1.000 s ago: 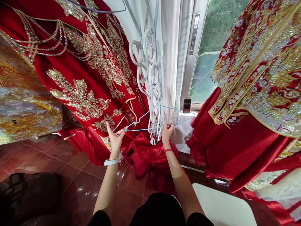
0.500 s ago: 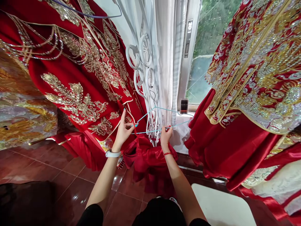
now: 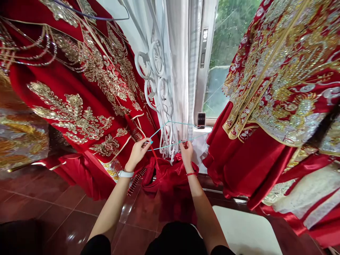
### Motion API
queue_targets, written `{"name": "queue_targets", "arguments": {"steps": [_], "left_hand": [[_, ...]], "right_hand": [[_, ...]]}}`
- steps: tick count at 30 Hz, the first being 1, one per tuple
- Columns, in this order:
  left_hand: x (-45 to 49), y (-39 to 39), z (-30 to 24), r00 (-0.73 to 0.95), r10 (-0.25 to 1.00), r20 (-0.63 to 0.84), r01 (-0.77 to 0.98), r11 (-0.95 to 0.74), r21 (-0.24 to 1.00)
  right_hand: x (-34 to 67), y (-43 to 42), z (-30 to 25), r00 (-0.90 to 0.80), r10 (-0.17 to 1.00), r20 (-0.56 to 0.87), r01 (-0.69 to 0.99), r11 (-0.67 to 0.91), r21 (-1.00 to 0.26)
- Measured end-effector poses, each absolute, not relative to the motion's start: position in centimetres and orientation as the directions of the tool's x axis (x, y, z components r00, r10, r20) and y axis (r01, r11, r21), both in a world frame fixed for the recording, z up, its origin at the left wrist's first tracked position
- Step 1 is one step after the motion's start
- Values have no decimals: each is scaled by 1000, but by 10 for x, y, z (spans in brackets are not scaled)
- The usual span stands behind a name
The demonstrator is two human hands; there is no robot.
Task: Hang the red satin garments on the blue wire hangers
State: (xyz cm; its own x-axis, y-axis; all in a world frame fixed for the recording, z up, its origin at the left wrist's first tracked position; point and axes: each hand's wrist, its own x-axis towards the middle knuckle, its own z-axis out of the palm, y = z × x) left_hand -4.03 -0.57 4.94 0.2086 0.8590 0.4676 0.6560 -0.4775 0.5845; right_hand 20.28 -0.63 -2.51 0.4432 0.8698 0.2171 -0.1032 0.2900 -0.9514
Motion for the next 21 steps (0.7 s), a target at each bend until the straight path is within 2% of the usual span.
{"name": "queue_targets", "arguments": {"steps": [4,9,14,18,21], "left_hand": [[-48,3,54,253,838,483,648,-518,558],[-55,10,59,311,833,458,642,-540,544],[-52,10,60,315,837,447,645,-534,547],[-55,11,62,301,828,472,651,-541,533],[-63,12,65,303,822,481,660,-546,517]], "right_hand": [[254,-16,-26,442,883,158,-288,307,-907],[320,-23,-16,399,887,232,-136,308,-942],[351,-21,3,424,855,299,24,319,-947],[367,-24,15,475,822,315,-6,360,-933],[376,-28,33,424,832,358,12,390,-921]]}}
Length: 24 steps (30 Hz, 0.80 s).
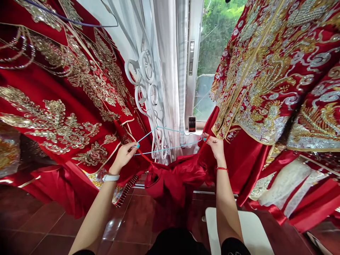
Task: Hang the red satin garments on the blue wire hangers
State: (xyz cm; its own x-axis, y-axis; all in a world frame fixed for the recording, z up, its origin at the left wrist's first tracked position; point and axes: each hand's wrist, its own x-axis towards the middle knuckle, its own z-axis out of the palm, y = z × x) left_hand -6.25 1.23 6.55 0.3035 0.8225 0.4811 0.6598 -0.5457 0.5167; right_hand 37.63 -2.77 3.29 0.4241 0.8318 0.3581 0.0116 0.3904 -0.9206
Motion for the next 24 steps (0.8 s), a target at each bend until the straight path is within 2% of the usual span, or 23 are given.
{"name": "queue_targets", "arguments": {"steps": [5,9,16,21,24], "left_hand": [[-70,10,70,335,820,465,651,-558,515],[-66,11,64,320,831,455,650,-542,533],[-60,15,52,236,815,529,674,-529,515],[-61,13,46,227,798,558,704,-530,473],[-62,15,42,239,778,581,710,-548,443]], "right_hand": [[372,-26,78,182,872,455,205,419,-885],[354,-20,101,-21,902,432,316,416,-853],[331,-16,96,-41,894,446,378,427,-821],[326,-14,87,-96,910,402,704,348,-619],[321,-14,81,-92,902,421,809,315,-497]]}}
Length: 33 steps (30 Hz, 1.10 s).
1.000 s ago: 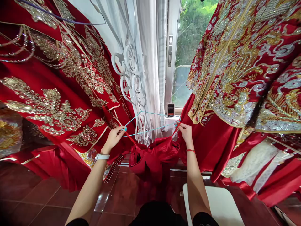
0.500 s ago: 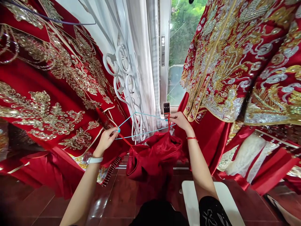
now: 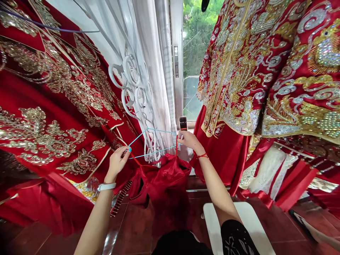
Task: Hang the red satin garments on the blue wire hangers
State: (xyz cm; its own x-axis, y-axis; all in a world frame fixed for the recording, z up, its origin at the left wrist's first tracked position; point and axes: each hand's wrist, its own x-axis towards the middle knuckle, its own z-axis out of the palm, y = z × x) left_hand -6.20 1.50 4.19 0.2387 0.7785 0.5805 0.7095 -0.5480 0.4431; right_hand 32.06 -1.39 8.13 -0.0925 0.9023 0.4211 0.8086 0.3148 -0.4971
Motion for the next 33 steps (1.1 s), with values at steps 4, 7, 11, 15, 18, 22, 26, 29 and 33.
{"name": "queue_targets", "arguments": {"steps": [4,7,11,15,18,22,26,29,33], "left_hand": [[-59,20,37,269,766,584,728,-559,398],[-50,17,30,212,782,585,775,-500,387],[-37,-15,-10,-9,769,639,739,-425,522],[-34,-69,-82,-25,884,466,545,-379,748],[-44,-97,-116,230,946,228,471,-314,825],[-65,-108,-108,308,944,120,542,-278,793],[-78,-111,-84,359,929,83,613,-302,730],[-83,-113,-81,299,951,76,531,-232,815],[-95,-115,-79,231,967,107,377,-191,906]], "right_hand": [[297,-15,76,-100,819,564,835,378,-401],[278,-11,76,-113,790,603,833,406,-375],[270,-1,73,-75,771,632,824,405,-396],[276,4,67,-34,755,655,796,417,-439],[277,3,63,9,734,679,762,435,-481],[271,0,62,68,734,675,756,404,-515],[252,-1,71,64,728,682,767,401,-500],[234,3,81,-32,750,660,715,479,-510],[223,11,87,-30,793,609,614,495,-615]]}}
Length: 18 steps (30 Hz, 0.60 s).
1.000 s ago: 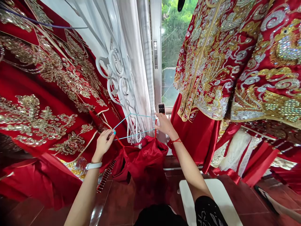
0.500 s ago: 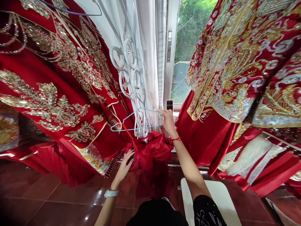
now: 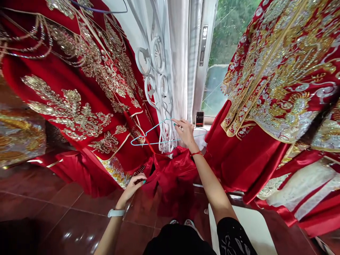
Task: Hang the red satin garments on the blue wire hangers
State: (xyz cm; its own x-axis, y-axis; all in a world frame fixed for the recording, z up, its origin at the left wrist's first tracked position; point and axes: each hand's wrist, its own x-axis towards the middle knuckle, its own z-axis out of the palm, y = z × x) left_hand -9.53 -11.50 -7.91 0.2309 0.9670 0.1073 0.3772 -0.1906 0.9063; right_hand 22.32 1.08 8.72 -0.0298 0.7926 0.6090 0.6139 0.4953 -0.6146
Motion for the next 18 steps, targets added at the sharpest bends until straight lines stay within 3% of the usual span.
{"name": "queue_targets", "arguments": {"steps": [7,10,12,15,18], "left_hand": [[-115,-97,-45,118,970,214,365,-243,899],[-109,-82,-37,-76,942,326,239,-300,923],[-101,-75,-38,-267,908,322,118,-300,946],[-90,-71,-46,-390,919,52,-130,-111,985],[-87,-71,-49,-151,920,-363,-360,291,886]], "right_hand": [[231,17,85,-19,804,594,523,515,-680],[231,16,84,-54,810,584,511,525,-680],[229,15,84,-66,807,587,513,533,-673],[228,15,83,-57,802,594,521,531,-668],[228,17,82,-45,800,599,526,528,-666]]}}
